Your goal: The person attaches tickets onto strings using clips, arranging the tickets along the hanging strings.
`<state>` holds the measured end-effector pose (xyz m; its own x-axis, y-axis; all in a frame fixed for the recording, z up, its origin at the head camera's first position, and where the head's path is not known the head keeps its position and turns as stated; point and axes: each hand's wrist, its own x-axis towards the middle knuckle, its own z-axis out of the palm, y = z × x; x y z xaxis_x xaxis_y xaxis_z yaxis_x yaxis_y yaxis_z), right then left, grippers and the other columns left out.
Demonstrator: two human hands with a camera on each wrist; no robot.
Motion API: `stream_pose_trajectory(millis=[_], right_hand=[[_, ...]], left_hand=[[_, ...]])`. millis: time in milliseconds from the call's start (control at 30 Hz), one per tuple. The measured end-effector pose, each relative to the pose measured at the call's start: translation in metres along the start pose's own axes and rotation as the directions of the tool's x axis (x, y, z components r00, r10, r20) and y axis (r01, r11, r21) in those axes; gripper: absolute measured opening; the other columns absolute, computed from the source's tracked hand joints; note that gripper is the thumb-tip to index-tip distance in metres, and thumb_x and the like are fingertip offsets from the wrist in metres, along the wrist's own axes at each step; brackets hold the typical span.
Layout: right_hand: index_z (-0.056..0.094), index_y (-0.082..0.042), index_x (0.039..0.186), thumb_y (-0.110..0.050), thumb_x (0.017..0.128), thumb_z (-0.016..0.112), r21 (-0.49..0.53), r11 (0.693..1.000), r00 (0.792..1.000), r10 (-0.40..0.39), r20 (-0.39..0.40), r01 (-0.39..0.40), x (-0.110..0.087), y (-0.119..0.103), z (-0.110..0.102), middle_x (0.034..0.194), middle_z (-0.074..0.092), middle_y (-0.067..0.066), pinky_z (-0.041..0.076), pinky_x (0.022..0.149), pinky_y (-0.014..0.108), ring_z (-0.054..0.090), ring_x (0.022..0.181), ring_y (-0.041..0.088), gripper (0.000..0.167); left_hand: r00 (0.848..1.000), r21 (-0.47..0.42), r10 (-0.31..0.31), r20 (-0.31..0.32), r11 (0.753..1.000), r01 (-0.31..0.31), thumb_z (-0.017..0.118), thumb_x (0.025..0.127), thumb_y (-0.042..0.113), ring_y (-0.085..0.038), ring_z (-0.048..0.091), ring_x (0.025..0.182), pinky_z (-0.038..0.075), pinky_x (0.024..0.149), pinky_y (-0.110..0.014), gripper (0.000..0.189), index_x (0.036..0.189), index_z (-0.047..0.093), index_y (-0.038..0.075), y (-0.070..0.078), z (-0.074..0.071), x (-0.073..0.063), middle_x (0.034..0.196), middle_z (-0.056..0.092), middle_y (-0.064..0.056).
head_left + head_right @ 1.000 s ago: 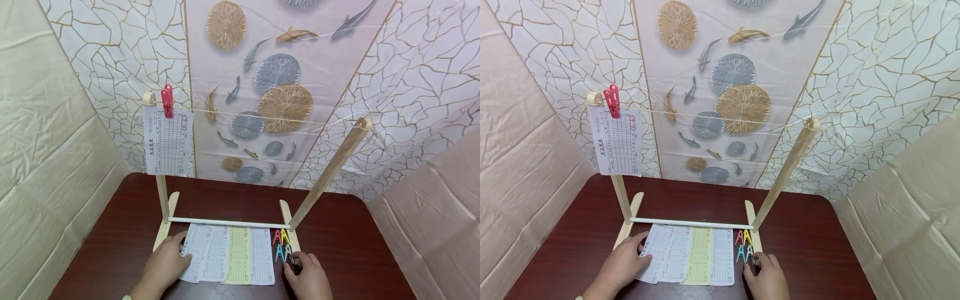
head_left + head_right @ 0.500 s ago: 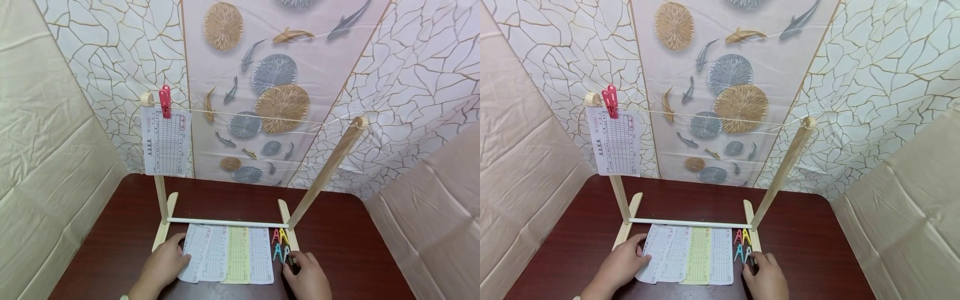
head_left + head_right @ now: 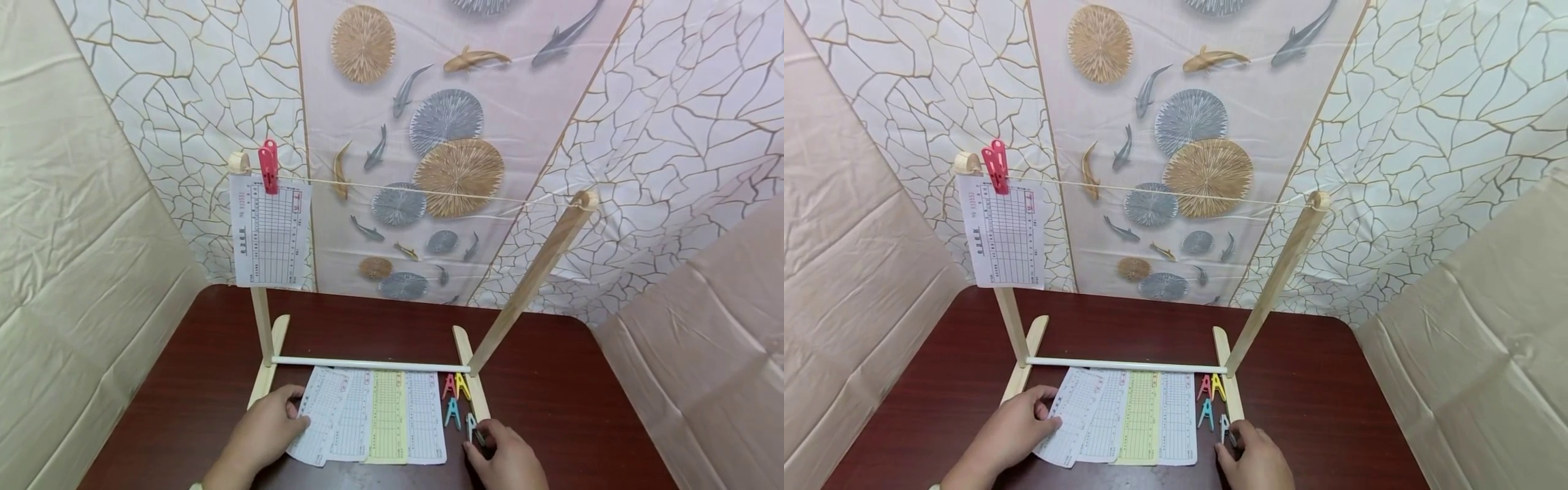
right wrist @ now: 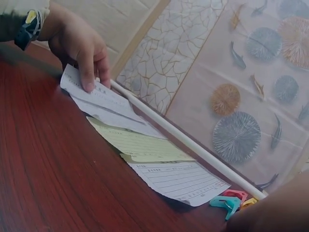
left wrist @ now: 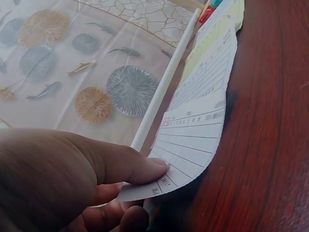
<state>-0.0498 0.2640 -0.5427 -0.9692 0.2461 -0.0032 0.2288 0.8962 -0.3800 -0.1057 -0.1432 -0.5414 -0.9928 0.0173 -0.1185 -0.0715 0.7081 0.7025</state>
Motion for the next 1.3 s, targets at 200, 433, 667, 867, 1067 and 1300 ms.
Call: stream_pose_trajectory(millis=[200,433,667,867,1067,1300], right_hand=[[0.070,-0.011,0.106,-0.042,0.082,0.098,0.018,0.997,0.996,0.075,0.040,-0.076,0.002,-0.001,-0.002,0.082,0.063,-0.002,0.046,0.063,0.035,0.055,0.070,0.013,0.048],[0.068,-0.009,0.090,-0.043,0.081,0.098,0.010,0.999,0.999,0.051,0.016,-0.051,0.003,0.001,0.000,0.080,0.058,0.003,0.044,0.062,0.034,0.052,0.069,0.016,0.046],[0.071,-0.013,0.093,-0.034,0.082,0.094,0.075,0.992,0.991,0.089,0.104,-0.097,0.005,0.010,-0.016,0.083,0.064,0.000,0.046,0.065,0.033,0.056,0.071,0.015,0.033],[0.078,-0.007,0.116,-0.016,0.084,0.089,0.309,0.936,0.980,0.123,0.159,-0.168,0.007,0.021,-0.034,0.096,0.078,-0.002,0.056,0.070,0.026,0.069,0.082,0.009,0.036],[0.069,0.013,0.129,0.017,0.086,0.079,0.794,0.606,0.995,-0.048,0.085,-0.038,0.000,0.022,-0.028,0.107,0.081,0.008,0.066,0.078,0.024,0.079,0.093,0.008,0.044],[0.073,-0.003,0.132,0.018,0.095,0.071,0.952,0.298,0.945,-0.324,0.036,0.066,-0.004,0.018,-0.023,0.108,0.079,-0.001,0.067,0.083,0.026,0.079,0.100,0.008,0.042]], left_hand=[[1.000,-0.048,-0.020,0.021,0.999,0.021,0.091,0.088,0.014,-0.012,0.057,0.073,0.046,0.067,-0.028,0.034,0.118,0.078,0.008,-0.001,-0.004,0.000,0.080,0.062,0.004],[0.999,-0.069,-0.042,0.034,0.997,0.044,0.091,0.088,0.014,-0.013,0.058,0.074,0.047,0.067,-0.028,0.021,0.104,0.078,0.012,-0.001,-0.007,-0.001,0.080,0.064,0.003],[0.998,-0.090,-0.056,0.043,0.994,0.059,0.088,0.092,0.016,-0.013,0.060,0.073,0.048,0.066,-0.028,0.014,0.101,0.079,0.013,0.000,-0.009,-0.003,0.081,0.066,0.004],[0.998,-0.085,-0.047,0.032,0.995,0.050,0.084,0.096,0.016,-0.012,0.061,0.070,0.047,0.064,-0.027,0.005,0.099,0.080,0.015,0.000,-0.012,-0.005,0.079,0.067,0.006],[0.999,-0.107,-0.033,0.011,0.994,0.034,0.083,0.100,0.023,-0.010,0.062,0.070,0.048,0.065,-0.028,0.005,0.100,0.081,0.018,0.000,-0.017,-0.008,0.079,0.069,0.008],[1.000,-0.208,-0.009,-0.004,0.978,0.008,0.085,0.099,0.024,-0.008,0.062,0.070,0.050,0.067,-0.025,0.006,0.101,0.081,0.019,0.003,-0.028,-0.009,0.081,0.071,0.008]])
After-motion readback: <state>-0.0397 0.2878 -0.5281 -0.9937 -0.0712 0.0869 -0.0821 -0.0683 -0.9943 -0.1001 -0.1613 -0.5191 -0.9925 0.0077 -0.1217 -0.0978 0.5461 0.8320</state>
